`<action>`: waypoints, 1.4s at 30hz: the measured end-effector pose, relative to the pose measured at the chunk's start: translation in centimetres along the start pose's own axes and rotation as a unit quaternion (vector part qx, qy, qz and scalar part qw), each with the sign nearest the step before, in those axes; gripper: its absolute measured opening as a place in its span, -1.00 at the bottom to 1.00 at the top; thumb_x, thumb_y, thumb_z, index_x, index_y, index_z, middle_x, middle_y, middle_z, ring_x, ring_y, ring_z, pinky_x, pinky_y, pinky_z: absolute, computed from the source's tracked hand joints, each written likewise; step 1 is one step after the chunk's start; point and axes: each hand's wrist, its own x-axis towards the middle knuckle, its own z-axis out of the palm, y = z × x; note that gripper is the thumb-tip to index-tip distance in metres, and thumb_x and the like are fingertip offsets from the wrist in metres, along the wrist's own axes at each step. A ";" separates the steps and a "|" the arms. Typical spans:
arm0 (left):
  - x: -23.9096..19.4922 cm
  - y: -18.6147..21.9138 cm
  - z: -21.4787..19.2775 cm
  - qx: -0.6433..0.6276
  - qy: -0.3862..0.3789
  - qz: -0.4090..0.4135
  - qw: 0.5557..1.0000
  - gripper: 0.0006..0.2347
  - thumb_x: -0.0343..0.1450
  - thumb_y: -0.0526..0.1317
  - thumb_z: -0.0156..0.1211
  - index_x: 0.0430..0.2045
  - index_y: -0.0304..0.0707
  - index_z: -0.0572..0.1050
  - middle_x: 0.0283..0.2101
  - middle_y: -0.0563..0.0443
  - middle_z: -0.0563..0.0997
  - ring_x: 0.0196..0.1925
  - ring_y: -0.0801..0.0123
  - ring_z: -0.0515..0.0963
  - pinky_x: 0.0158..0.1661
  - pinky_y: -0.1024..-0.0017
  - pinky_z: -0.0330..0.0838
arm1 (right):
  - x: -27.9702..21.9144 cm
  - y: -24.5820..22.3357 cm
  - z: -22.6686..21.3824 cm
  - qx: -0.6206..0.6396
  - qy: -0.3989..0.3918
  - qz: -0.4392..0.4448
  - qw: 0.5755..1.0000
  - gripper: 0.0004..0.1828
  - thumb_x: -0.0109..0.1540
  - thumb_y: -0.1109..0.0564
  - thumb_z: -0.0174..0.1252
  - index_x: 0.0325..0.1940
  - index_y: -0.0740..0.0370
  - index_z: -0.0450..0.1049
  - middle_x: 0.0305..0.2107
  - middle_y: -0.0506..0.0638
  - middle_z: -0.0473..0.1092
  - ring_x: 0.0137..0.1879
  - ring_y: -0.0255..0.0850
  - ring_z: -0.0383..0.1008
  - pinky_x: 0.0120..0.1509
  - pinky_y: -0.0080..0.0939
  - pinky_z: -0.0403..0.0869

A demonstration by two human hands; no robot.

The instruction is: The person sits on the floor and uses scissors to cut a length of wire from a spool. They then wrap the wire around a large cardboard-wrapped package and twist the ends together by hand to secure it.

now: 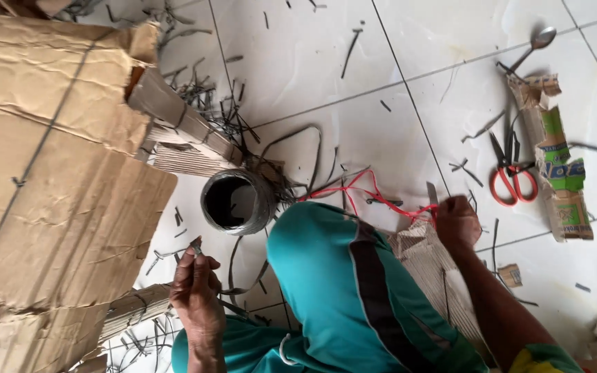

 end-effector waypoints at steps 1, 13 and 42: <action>0.2 0.2 0.4 -0.005 0.003 0.006 1.000 -0.81 0.55 -0.28 0.11 -0.01 -0.03 0.60 -0.44 0.04 0.59 -0.65 0.60 0.17 -0.62 0.61 0.07 | -0.8 -0.4 -0.8 0.003 0.003 -0.007 1.000 -0.77 0.41 -0.07 -0.05 -0.03 0.03 0.44 -0.29 0.08 0.52 -0.16 0.06 0.49 -0.10 0.15 0.35; 1.0 0.8 -0.5 -0.094 -0.035 0.060 0.993 -0.91 0.48 -0.17 0.23 -0.23 -0.08 0.52 -0.52 0.01 0.61 -0.70 0.60 0.15 -0.64 0.60 0.02 | 3.6 4.0 2.4 -0.088 -0.131 0.077 0.984 -0.38 0.46 -0.27 -0.48 0.34 0.20 0.18 0.26 0.50 0.35 0.35 0.46 0.33 0.33 0.35 0.21; 1.4 1.4 -0.8 -0.105 -0.043 -0.011 0.994 -0.86 0.53 -0.16 0.13 -0.39 -0.16 0.43 -0.52 -0.04 0.64 -0.68 0.55 0.15 -0.60 0.55 0.07 | -22.6 -38.9 -16.4 -0.556 -0.280 -0.509 0.595 -0.65 0.29 -0.13 -0.06 -0.45 0.10 0.36 -0.39 0.00 0.50 -0.19 -0.03 0.50 -0.11 -0.07 0.42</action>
